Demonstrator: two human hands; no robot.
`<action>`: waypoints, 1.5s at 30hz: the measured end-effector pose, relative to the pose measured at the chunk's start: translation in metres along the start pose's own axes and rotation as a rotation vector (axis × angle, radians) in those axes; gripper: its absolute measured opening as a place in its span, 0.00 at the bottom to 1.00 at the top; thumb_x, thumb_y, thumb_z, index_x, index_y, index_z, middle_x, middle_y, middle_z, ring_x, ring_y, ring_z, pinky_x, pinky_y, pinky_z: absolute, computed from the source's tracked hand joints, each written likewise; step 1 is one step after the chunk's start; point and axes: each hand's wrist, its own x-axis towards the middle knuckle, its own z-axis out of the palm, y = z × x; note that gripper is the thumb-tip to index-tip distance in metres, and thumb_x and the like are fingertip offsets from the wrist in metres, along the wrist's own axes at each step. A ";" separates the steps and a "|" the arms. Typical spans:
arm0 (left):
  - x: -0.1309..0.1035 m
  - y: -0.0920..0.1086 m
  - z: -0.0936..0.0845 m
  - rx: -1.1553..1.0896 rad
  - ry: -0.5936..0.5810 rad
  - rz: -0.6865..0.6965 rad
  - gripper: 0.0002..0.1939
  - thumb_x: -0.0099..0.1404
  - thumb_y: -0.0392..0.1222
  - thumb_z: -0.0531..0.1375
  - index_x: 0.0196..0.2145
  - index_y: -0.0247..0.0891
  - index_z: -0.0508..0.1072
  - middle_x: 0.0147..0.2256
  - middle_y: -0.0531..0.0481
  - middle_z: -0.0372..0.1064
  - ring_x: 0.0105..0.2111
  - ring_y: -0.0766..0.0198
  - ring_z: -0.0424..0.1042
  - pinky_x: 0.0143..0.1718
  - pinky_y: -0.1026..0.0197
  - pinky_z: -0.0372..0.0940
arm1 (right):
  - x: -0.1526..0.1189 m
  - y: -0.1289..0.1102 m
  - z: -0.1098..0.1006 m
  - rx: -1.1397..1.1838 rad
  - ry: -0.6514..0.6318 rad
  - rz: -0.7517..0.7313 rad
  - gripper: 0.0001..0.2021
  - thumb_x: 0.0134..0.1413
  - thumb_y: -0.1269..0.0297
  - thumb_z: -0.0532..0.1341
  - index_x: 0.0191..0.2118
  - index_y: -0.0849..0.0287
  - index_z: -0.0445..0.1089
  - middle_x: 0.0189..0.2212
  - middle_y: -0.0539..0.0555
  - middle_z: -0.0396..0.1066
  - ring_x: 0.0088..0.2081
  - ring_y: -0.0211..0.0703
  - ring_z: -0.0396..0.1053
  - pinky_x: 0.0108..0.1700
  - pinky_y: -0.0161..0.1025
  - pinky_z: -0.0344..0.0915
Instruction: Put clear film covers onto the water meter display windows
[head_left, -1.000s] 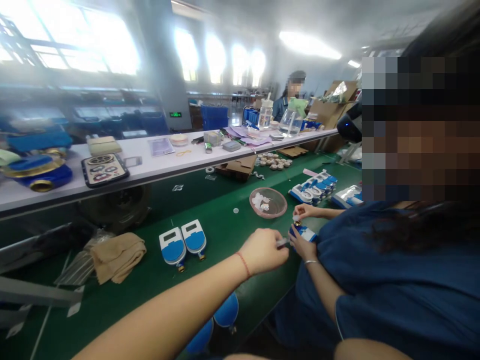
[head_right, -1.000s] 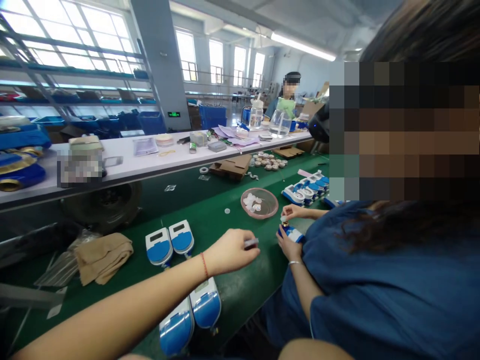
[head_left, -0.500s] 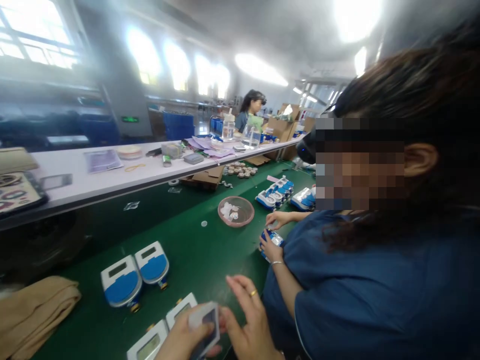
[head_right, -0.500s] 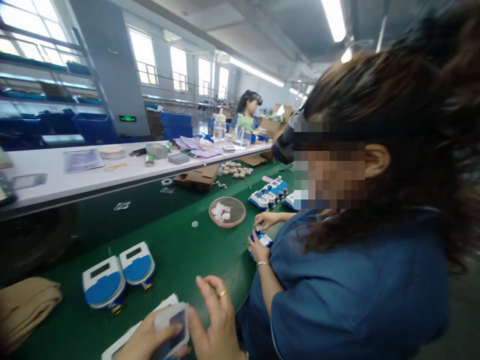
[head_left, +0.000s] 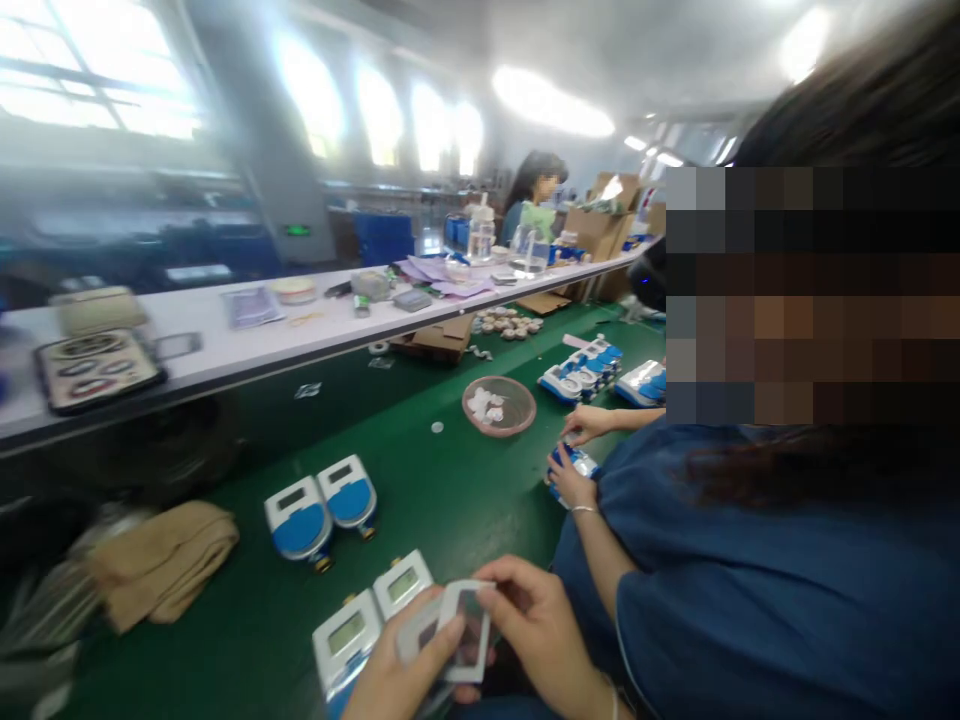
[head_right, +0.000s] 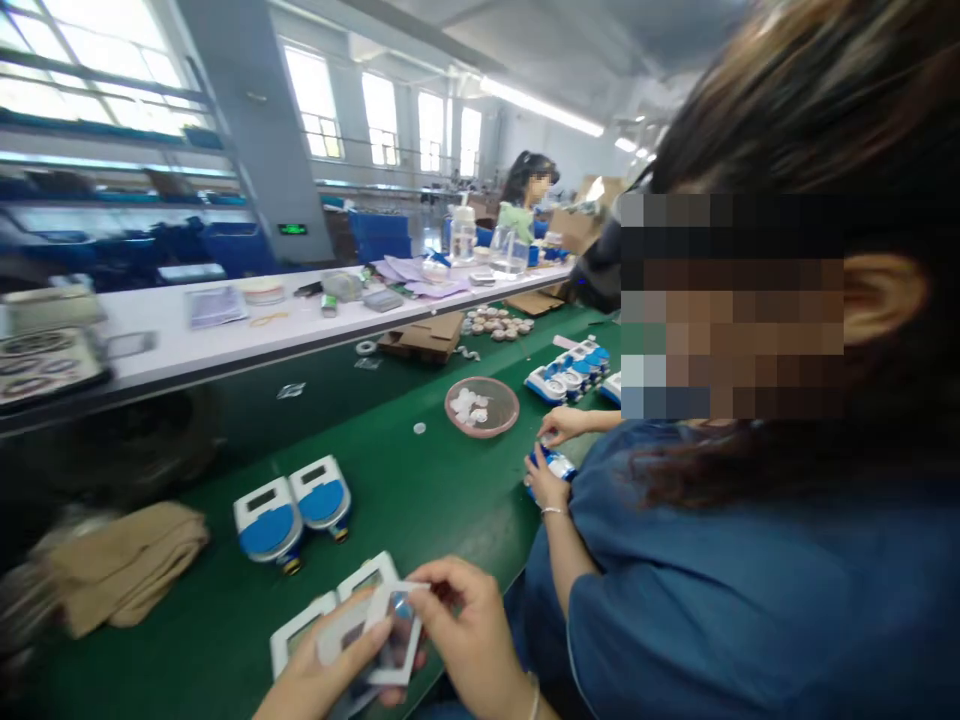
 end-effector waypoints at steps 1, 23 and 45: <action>-0.006 0.004 0.003 -0.061 -0.004 0.011 0.26 0.49 0.63 0.68 0.35 0.39 0.75 0.26 0.49 0.76 0.27 0.58 0.75 0.26 0.60 0.70 | 0.002 -0.004 -0.002 0.027 -0.019 0.007 0.10 0.62 0.60 0.59 0.37 0.59 0.75 0.26 0.52 0.75 0.27 0.39 0.74 0.29 0.32 0.71; -0.051 0.040 -0.013 0.309 0.097 0.247 0.19 0.67 0.52 0.56 0.46 0.39 0.78 0.32 0.47 0.77 0.28 0.59 0.75 0.33 0.63 0.69 | 0.009 -0.027 0.013 -0.335 0.028 -0.691 0.27 0.60 0.77 0.58 0.63 0.57 0.61 0.39 0.58 0.76 0.40 0.45 0.77 0.39 0.37 0.76; -0.066 0.049 -0.010 0.503 0.078 0.306 0.15 0.69 0.46 0.54 0.46 0.43 0.78 0.40 0.49 0.79 0.33 0.60 0.78 0.39 0.67 0.68 | -0.001 -0.028 0.009 -0.328 0.026 -0.776 0.28 0.58 0.81 0.56 0.65 0.66 0.56 0.44 0.62 0.72 0.47 0.44 0.71 0.47 0.36 0.73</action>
